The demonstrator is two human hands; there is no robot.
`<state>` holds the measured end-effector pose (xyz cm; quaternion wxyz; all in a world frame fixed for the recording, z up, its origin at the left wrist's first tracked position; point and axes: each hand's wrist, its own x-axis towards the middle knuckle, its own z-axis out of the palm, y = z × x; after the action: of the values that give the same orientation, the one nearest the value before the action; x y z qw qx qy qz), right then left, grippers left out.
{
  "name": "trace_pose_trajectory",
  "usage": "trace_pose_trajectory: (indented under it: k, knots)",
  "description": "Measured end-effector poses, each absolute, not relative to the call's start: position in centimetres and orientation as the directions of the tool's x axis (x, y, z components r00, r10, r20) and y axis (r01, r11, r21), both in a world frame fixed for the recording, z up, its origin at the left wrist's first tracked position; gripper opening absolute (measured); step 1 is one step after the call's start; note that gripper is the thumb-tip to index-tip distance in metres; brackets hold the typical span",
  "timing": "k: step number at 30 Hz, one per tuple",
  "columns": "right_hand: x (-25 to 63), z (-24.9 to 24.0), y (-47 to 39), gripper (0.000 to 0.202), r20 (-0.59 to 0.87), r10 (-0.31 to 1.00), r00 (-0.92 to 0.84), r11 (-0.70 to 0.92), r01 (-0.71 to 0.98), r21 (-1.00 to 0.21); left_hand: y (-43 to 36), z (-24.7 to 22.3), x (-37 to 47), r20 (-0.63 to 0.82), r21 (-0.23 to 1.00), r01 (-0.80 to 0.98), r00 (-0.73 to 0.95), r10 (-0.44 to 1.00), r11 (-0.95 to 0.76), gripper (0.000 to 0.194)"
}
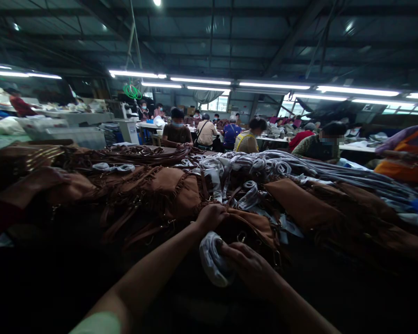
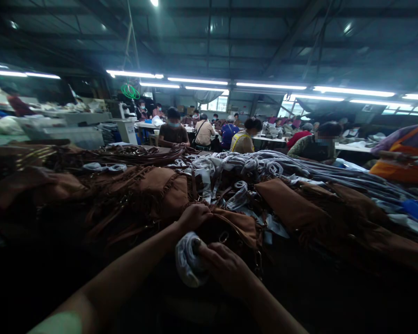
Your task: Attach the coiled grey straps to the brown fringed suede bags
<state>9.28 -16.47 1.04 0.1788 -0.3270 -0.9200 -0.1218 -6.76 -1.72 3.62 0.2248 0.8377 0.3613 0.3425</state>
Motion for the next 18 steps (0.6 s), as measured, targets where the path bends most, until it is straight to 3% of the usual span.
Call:
trace_pose_trajectory:
  k: [3, 11, 16, 18]
  knots:
    - [11.0, -0.2, -16.0, 0.051, 0.356, 0.569, -0.741, 0.739, 0.651, 0.174, -1.8, 4.2, -6.9, 0.493, 0.452, 0.509, 0.543, 0.68, -0.733, 0.015]
    - [15.2, 0.8, -14.1, 0.052, 0.373, 0.631, -0.68, 0.648, 0.727, 0.229, -2.6, 4.2, -8.3, 0.536, 0.197, 0.525, 0.649, 0.539, -0.828, 0.022]
    - [13.8, -0.2, -13.0, 0.046, 0.312, 0.828, -0.466, 0.375, 0.874, 0.309, -2.9, 3.6, -7.9, 0.564, 0.065, 0.489, 0.701, 0.436, -0.87, 0.025]
    - [13.4, -0.4, -12.4, 0.045, 0.252, 0.863, -0.438, 0.361, 0.883, 0.299, -3.0, 3.3, -7.6, 0.57, 0.031, 0.488, 0.708, 0.417, -0.872, 0.024]
